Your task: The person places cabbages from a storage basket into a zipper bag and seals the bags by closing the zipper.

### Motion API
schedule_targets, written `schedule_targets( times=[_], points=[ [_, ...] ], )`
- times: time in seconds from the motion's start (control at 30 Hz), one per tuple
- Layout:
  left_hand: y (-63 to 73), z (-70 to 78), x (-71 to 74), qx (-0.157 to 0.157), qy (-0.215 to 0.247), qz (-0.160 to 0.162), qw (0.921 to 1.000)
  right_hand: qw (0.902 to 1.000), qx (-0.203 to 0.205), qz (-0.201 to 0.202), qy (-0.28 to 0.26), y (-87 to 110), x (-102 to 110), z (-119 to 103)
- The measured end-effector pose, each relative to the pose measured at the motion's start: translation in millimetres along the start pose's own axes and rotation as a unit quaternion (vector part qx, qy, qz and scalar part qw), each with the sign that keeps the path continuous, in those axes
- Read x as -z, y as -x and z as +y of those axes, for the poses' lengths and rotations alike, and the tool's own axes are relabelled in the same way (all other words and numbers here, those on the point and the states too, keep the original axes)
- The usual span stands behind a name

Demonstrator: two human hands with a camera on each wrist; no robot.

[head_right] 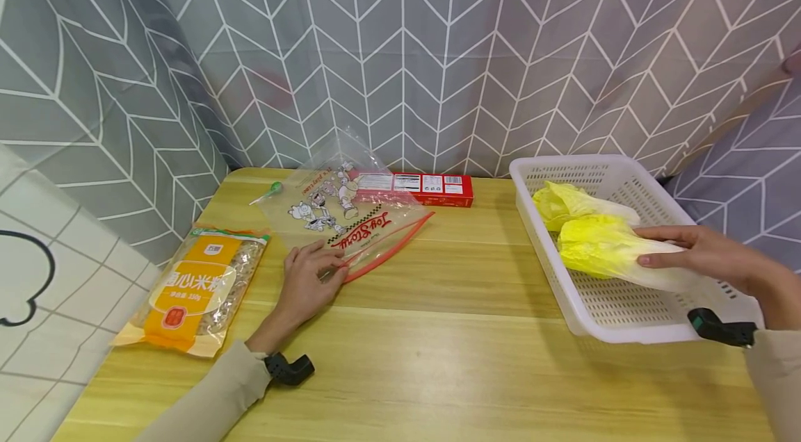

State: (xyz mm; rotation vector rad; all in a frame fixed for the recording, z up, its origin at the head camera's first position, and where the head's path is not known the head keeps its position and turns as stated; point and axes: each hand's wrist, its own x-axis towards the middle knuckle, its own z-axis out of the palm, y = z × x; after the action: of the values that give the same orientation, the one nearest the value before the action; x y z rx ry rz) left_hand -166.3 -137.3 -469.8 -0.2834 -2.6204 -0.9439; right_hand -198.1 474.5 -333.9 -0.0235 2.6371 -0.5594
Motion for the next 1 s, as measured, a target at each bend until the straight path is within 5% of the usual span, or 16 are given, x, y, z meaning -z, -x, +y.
schedule_targets(
  times=[0.23,0.57,0.8,1.0],
  points=[
    [0.9,-0.8,1.3,0.006,0.005,0.007,0.9999,0.9976,-0.022,0.036,-0.055,6.6,-0.2,-2.1],
    [1.7,-0.6,3.3,0.008,0.019,0.030,0.9994,0.9831,0.005,0.136,-0.122,11.9,-3.0,4.5],
    [0.4,-2.1,3.5,-0.013,0.038,0.075,0.9964,0.9803,0.024,0.142,-0.135,16.8,4.9,-11.4],
    [-2.0,-4.2,4.2,0.004,0.058,0.093,0.9940,0.9832,0.035,0.145,-0.105,15.0,11.2,-34.2]
  ],
)
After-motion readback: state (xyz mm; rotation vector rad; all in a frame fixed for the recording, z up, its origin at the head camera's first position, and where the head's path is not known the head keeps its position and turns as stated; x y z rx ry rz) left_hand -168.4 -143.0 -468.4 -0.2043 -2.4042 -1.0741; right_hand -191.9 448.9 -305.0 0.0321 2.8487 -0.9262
